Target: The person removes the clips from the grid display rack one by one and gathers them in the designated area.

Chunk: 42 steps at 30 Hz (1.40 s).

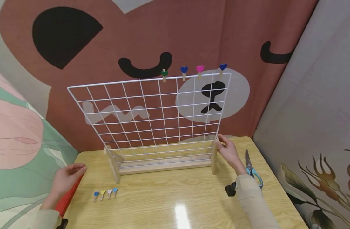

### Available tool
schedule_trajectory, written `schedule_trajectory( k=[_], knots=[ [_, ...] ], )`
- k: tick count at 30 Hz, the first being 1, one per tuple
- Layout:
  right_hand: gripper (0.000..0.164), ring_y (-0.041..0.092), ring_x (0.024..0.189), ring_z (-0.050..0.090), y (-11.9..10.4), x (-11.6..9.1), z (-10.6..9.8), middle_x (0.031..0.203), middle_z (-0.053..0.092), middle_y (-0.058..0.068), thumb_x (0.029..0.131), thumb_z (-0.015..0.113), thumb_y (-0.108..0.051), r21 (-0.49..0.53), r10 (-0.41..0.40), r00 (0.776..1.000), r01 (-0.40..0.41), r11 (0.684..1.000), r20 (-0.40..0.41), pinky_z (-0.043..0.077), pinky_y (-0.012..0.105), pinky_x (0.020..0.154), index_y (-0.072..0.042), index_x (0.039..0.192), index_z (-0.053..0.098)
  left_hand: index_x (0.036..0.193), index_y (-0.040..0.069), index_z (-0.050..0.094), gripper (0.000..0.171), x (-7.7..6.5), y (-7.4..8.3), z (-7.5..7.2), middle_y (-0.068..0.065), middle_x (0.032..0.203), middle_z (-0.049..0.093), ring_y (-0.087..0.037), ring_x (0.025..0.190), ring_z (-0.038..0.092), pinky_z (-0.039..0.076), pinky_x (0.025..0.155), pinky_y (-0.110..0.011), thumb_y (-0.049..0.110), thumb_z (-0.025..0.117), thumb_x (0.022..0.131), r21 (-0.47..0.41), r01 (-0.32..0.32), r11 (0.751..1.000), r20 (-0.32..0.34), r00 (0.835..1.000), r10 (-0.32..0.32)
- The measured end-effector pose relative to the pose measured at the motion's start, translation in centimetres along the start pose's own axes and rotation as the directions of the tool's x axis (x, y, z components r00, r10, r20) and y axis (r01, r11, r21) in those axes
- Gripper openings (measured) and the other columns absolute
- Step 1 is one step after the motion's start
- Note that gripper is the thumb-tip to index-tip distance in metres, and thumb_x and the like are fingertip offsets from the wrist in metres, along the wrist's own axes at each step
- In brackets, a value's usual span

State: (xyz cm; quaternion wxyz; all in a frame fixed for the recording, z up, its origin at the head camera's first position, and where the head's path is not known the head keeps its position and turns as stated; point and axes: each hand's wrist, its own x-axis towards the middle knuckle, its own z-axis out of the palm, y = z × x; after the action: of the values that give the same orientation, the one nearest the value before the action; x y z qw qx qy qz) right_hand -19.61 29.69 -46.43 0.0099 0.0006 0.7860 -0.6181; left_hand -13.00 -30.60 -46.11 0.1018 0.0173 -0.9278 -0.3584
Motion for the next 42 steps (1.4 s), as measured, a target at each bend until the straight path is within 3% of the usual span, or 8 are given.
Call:
schedule_trajectory(
  k=[7,14,18,24,27,30,36,42],
  knots=[
    [0.055,0.048,0.133,0.029,0.3,0.0,0.0,0.149,0.021,0.033,0.104,0.041,-0.013,0.002,-0.002,1.0,0.002,1.0,0.009,0.038,0.048,0.1,0.006,0.15,0.017,0.104,0.002,0.069,0.02,1.7,6.9,-1.6,-0.012,0.093,0.07,0.007,0.074,0.057,0.045,0.065,-0.009,0.018,0.067,0.091,-0.029,-0.21,0.977,-0.086,0.975,0.207],
    [0.054,0.049,0.132,0.031,0.3,0.1,0.0,0.147,0.024,0.034,0.104,0.041,-0.013,-0.003,-0.016,1.0,0.016,1.0,0.001,0.039,0.047,0.099,0.007,0.149,0.018,0.104,0.008,0.07,0.017,3.1,12.7,-2.2,-0.008,0.092,0.071,0.002,0.074,0.063,0.048,0.067,-0.011,0.015,0.069,0.089,-0.118,-0.335,0.935,-0.11,0.94,0.323],
    [0.055,0.049,0.132,0.03,0.5,0.1,-0.1,0.147,0.024,0.034,0.104,0.041,-0.014,-0.008,-0.022,1.0,0.022,1.0,0.0,0.04,0.048,0.098,0.007,0.149,0.019,0.104,0.007,0.071,0.016,3.7,16.0,-2.2,-0.007,0.091,0.071,0.0,0.074,0.064,0.049,0.066,-0.012,0.009,0.07,0.088,-0.173,-0.425,0.889,-0.125,0.904,0.408],
    [0.055,0.049,0.132,0.03,0.6,0.1,-0.1,0.147,0.023,0.033,0.104,0.042,-0.014,-0.01,-0.022,1.0,0.022,1.0,-0.003,0.04,0.048,0.098,0.007,0.149,0.019,0.1,0.004,0.072,0.016,4.8,20.8,-2.5,-0.006,0.089,0.071,0.0,0.072,0.063,0.05,0.062,-0.016,0.0,0.072,0.084,-0.247,-0.546,0.8,-0.129,0.837,0.531],
    [0.055,0.048,0.133,0.03,0.6,0.1,-0.2,0.148,0.024,0.033,0.104,0.042,-0.014,-0.005,-0.017,1.0,0.017,1.0,-0.005,0.04,0.047,0.098,0.006,0.149,0.02,0.1,0.003,0.071,0.018,5.4,22.8,-2.6,-0.007,0.091,0.07,-0.003,0.074,0.064,0.051,0.066,-0.016,0.0,0.072,0.083,-0.262,-0.588,0.766,-0.107,0.806,0.582],
    [0.055,0.047,0.133,0.03,0.6,0.2,-0.3,0.147,0.025,0.033,0.104,0.042,-0.014,-0.001,-0.018,1.0,0.018,1.0,-0.004,0.039,0.047,0.099,0.006,0.149,0.02,0.102,0.004,0.07,0.019,5.8,24.6,-2.8,-0.006,0.094,0.07,-0.007,0.076,0.065,0.051,0.066,-0.017,0.002,0.073,0.083,-0.252,-0.609,0.752,-0.086,0.789,0.609],
    [0.055,0.047,0.133,0.03,0.6,0.1,-0.3,0.146,0.026,0.032,0.104,0.042,-0.017,-0.006,-0.022,1.0,0.022,1.0,-0.001,0.038,0.049,0.1,0.005,0.149,0.021,0.102,0.005,0.07,0.019,6.8,27.9,-2.7,-0.004,0.096,0.071,-0.011,0.08,0.067,0.05,0.067,-0.02,0.008,0.074,0.084,-0.231,-0.642,0.731,-0.077,0.761,0.644],
    [0.056,0.048,0.134,0.029,0.5,0.0,-0.2,0.146,0.025,0.033,0.104,0.042,-0.018,-0.01,-0.017,1.0,0.017,1.0,0.004,0.038,0.05,0.1,0.005,0.15,0.02,0.103,0.004,0.07,0.018,7.4,30.1,-2.3,-0.004,0.096,0.07,-0.012,0.08,0.068,0.052,0.069,-0.024,0.009,0.073,0.085,-0.246,-0.658,0.711,-0.03,0.739,0.673]
  ],
)
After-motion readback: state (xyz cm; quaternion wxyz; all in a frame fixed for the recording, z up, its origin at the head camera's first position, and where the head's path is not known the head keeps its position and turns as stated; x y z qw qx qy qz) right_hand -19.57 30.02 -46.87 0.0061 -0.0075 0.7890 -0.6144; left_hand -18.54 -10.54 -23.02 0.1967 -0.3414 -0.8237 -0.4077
